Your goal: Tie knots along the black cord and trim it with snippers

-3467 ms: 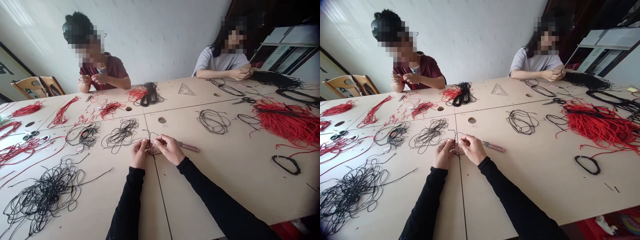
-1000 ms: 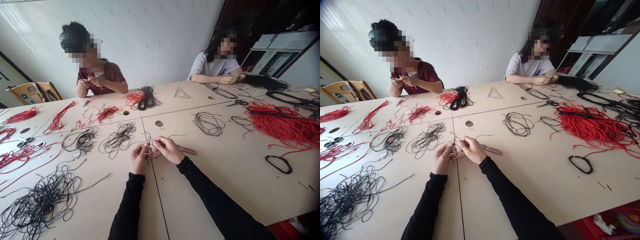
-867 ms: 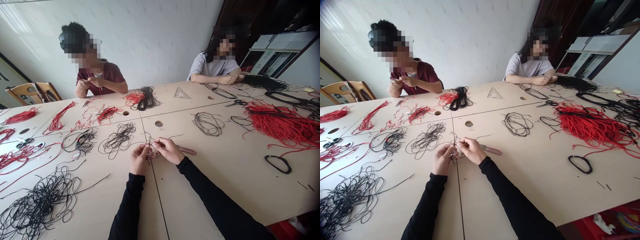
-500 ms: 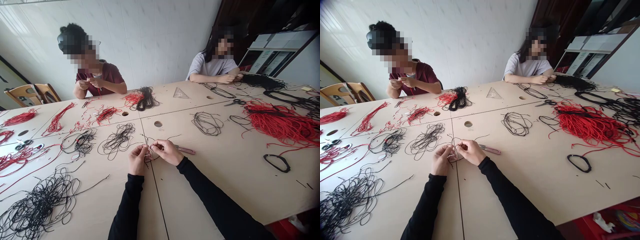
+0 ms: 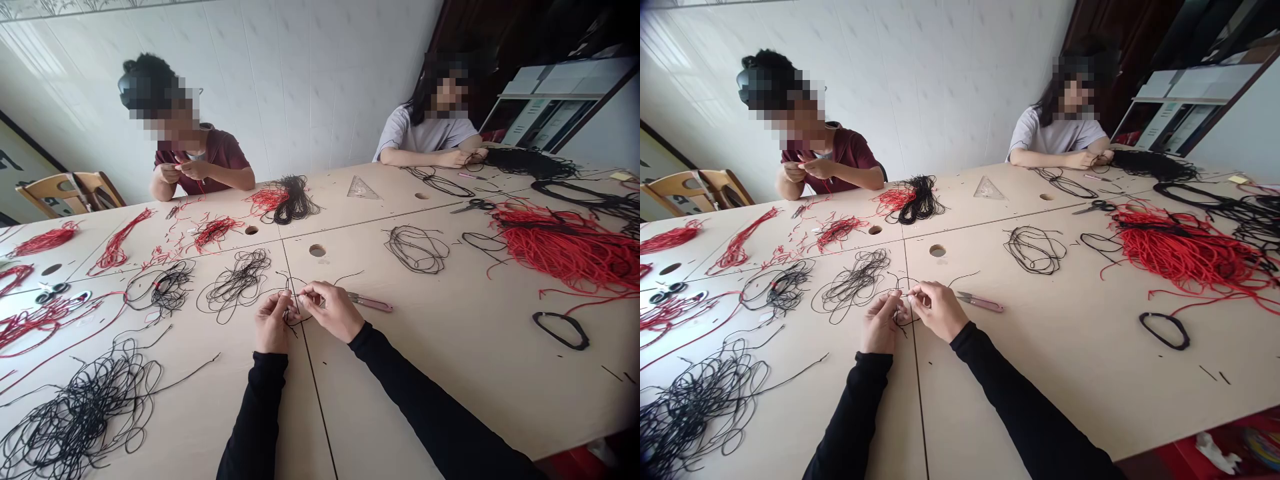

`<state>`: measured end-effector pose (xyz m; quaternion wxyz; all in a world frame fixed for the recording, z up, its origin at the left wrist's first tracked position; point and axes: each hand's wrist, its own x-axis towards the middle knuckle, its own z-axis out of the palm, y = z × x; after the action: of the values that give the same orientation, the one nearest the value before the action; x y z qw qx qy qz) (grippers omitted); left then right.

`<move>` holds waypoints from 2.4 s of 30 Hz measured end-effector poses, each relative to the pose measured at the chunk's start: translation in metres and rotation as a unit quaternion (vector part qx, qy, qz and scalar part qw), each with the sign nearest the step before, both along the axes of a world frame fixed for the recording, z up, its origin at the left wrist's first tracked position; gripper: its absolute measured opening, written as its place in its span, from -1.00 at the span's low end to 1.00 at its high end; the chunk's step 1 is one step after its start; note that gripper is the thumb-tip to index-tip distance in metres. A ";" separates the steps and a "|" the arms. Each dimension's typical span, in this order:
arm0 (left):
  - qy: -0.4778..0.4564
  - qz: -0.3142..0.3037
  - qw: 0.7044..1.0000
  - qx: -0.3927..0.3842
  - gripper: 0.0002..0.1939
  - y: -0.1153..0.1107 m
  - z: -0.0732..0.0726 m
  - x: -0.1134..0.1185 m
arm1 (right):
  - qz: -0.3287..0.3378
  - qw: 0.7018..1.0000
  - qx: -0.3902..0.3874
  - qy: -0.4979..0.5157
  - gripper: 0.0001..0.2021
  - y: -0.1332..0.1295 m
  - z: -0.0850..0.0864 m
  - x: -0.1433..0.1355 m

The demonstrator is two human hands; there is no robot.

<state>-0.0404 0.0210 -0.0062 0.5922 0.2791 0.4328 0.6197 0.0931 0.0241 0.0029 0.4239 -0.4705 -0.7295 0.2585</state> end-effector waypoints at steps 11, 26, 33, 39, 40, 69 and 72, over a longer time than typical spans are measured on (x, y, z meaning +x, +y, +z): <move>-0.027 0.001 1.000 -0.001 -0.73 0.001 -0.003 -0.001 | 0.001 0.999 0.035 -0.021 -0.90 -0.003 0.004 -0.003; -0.028 -0.001 1.000 0.003 -0.73 0.001 -0.002 -0.001 | 0.009 1.000 -0.015 -0.009 -0.89 -0.003 0.001 -0.005; -0.037 0.000 0.999 -0.010 -0.71 0.000 0.000 0.000 | 0.027 1.000 -0.010 -0.003 -0.86 -0.003 0.001 -0.007; -0.024 -0.003 1.000 0.005 -0.75 0.000 -0.001 0.000 | 0.003 1.000 -0.009 0.002 -0.86 -0.004 0.001 -0.006; -0.020 -0.005 1.000 0.008 -0.75 0.000 -0.002 0.000 | -0.006 1.000 -0.010 0.008 -0.85 -0.004 0.002 -0.006; 0.066 -0.019 0.994 0.081 -0.68 -0.004 -0.004 0.005 | -0.031 0.974 -0.123 0.188 -0.79 0.005 -0.006 -0.004; 0.081 -0.019 0.993 0.086 -0.70 -0.004 -0.003 0.005 | -0.027 0.961 -0.155 0.228 -0.71 0.006 -0.007 -0.003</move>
<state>-0.0349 0.0171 -0.0095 0.5410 0.3864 0.4191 0.6183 0.0899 0.0301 -0.0044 0.5076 -0.4787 -0.5514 0.4573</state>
